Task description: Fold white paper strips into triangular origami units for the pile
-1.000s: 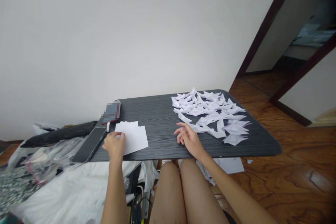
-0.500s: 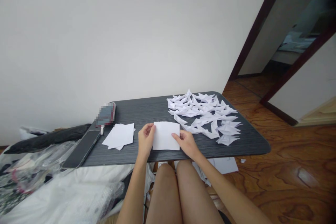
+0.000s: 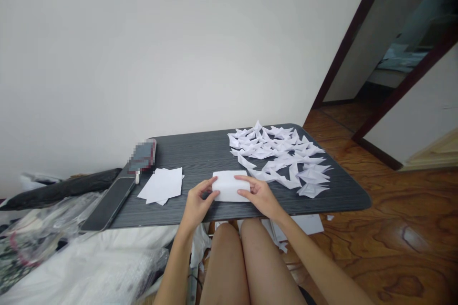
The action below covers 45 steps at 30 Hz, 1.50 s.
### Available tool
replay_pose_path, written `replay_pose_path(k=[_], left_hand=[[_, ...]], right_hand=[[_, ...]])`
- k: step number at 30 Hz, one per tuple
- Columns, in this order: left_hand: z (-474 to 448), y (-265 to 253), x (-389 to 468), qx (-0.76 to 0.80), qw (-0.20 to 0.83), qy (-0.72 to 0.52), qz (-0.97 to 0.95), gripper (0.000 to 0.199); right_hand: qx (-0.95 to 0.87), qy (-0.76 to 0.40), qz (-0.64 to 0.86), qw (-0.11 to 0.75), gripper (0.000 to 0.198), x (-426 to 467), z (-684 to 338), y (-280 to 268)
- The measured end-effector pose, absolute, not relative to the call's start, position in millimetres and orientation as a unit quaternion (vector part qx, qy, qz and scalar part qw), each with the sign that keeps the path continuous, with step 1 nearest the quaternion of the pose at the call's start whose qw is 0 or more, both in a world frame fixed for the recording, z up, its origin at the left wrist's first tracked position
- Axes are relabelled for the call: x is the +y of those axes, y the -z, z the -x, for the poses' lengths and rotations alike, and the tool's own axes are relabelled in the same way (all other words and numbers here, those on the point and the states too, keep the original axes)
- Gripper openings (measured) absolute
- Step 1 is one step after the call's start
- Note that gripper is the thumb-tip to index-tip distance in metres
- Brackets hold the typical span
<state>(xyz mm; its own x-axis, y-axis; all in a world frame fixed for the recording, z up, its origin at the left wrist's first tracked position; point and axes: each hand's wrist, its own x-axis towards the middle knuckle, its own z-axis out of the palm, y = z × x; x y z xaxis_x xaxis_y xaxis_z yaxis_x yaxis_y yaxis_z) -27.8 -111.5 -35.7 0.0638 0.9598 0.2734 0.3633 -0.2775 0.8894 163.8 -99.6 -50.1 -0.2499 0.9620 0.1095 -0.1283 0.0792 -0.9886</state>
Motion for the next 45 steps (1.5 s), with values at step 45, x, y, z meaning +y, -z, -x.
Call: replay_pose_path(k=[45], left_hand=[[-26.3,35.3,-104.8,0.492,0.477,-0.483,-0.545,0.029]], right_hand=[[-0.561,-0.559,0.422,0.441,0.031,-86.4,-168.2,42.0]])
